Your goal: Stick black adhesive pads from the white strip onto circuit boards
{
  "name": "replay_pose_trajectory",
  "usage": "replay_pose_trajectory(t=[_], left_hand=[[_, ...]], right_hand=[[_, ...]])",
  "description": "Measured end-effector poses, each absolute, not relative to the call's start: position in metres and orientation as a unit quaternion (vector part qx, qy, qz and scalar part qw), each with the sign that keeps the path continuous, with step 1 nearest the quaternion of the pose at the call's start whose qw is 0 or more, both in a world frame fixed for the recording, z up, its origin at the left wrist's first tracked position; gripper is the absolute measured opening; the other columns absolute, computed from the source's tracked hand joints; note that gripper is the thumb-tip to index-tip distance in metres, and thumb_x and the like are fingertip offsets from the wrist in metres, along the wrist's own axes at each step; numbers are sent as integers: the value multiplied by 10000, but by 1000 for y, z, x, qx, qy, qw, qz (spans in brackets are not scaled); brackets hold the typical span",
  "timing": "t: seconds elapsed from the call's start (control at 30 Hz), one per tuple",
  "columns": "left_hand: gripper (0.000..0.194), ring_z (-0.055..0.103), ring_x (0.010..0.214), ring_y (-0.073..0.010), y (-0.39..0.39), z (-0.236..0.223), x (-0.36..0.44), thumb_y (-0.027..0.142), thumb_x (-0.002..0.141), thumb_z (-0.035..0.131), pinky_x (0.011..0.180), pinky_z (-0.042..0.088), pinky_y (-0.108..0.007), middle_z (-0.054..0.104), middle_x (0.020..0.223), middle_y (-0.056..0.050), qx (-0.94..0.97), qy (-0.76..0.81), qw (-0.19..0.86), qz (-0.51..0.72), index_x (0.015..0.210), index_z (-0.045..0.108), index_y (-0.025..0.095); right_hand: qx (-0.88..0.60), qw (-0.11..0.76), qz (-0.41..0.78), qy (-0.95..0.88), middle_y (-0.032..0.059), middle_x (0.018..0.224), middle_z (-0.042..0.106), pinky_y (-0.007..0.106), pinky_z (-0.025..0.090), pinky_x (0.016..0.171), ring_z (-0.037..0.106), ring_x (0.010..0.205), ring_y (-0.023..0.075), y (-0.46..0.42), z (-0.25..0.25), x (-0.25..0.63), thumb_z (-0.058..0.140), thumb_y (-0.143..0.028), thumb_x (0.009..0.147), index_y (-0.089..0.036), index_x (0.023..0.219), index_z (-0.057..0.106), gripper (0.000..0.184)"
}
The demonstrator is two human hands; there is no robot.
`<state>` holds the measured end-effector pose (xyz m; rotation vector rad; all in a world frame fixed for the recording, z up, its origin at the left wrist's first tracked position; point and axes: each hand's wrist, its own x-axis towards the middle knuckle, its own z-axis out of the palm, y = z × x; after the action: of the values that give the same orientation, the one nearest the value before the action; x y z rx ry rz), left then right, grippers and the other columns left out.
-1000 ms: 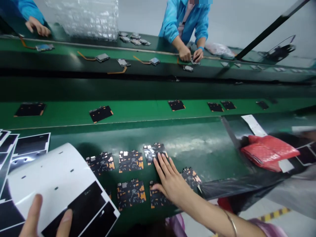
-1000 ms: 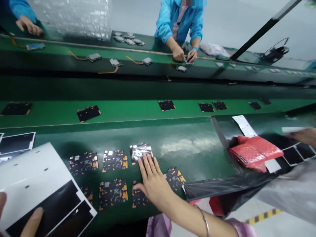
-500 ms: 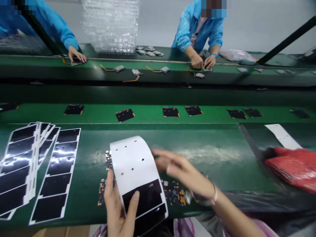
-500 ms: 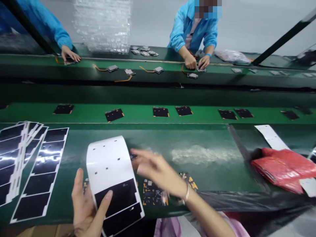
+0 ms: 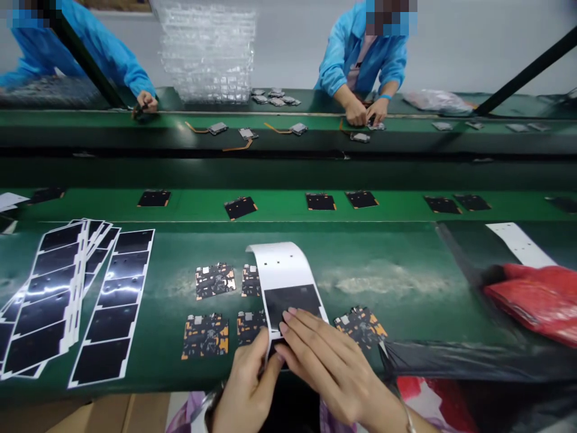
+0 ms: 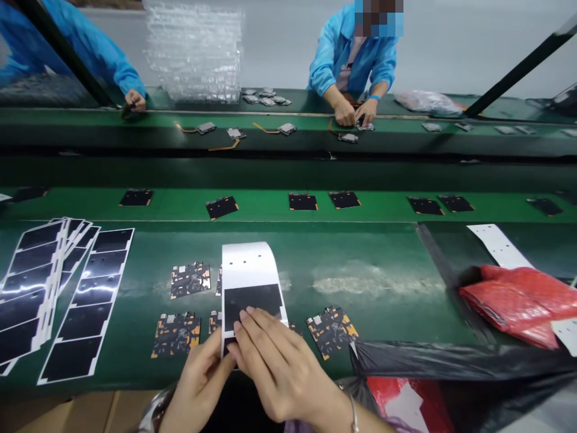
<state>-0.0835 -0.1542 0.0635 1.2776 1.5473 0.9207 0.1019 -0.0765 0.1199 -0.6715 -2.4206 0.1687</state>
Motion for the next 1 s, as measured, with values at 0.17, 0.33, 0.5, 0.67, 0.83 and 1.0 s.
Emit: replay_pose_trajectory(t=[0.17, 0.33, 0.5, 0.67, 0.83, 1.0], left_hand=[[286, 756, 907, -216, -146, 75, -79, 272, 991, 523, 814, 594, -270, 787, 1048, -76, 609, 589, 419, 327, 1223, 689, 250], [301, 760, 808, -180, -138, 80, -74, 191, 994, 472, 756, 588, -227, 786, 970, -48, 646, 572, 376, 337, 1206, 675, 258], [300, 750, 782, -182, -142, 74, -73, 208, 1008, 466, 752, 592, -231, 765, 888, -44, 662, 581, 344, 326, 1233, 659, 254], [268, 742, 780, -179, -142, 76, -71, 228, 1004, 492, 736, 590, -236, 764, 912, -43, 646, 592, 363, 318, 1216, 655, 243], [263, 685, 654, -139, -133, 82, -68, 201, 1015, 466, 709, 573, -205, 715, 782, 5, 631, 572, 396, 344, 1205, 645, 231], [308, 754, 870, -165, -136, 77, -69, 199, 1024, 449, 784, 575, -202, 783, 1044, -48, 641, 564, 390, 345, 1273, 622, 249]], right_hand=[[-231, 245, 63, -940, 149, 1201, 737, 324, 656, 926, 722, 1121, 284, -71, 123, 113, 512, -120, 966, -90, 1185, 736, 315], [-215, 236, 49, -946, 156, 1111, 771, 304, 678, 870, 749, 1062, 280, -63, 123, 116, 475, -89, 961, -67, 1085, 776, 327], [-201, 268, 46, -941, 187, 1068, 779, 315, 664, 891, 757, 1035, 270, -59, 118, 114, 514, -85, 969, -3, 1067, 740, 260], [-220, 287, 77, -929, 132, 1060, 790, 252, 636, 928, 757, 1032, 205, -54, 116, 114, 560, -112, 990, -43, 1081, 727, 202], [-224, 280, 143, -923, 97, 1052, 795, 220, 642, 888, 762, 1008, 172, -53, 117, 119, 502, -128, 1031, -77, 1101, 715, 230], [-230, 270, 193, -915, 96, 1082, 788, 241, 649, 846, 761, 1008, 173, -52, 118, 118, 505, -124, 1029, -111, 1131, 693, 214]])
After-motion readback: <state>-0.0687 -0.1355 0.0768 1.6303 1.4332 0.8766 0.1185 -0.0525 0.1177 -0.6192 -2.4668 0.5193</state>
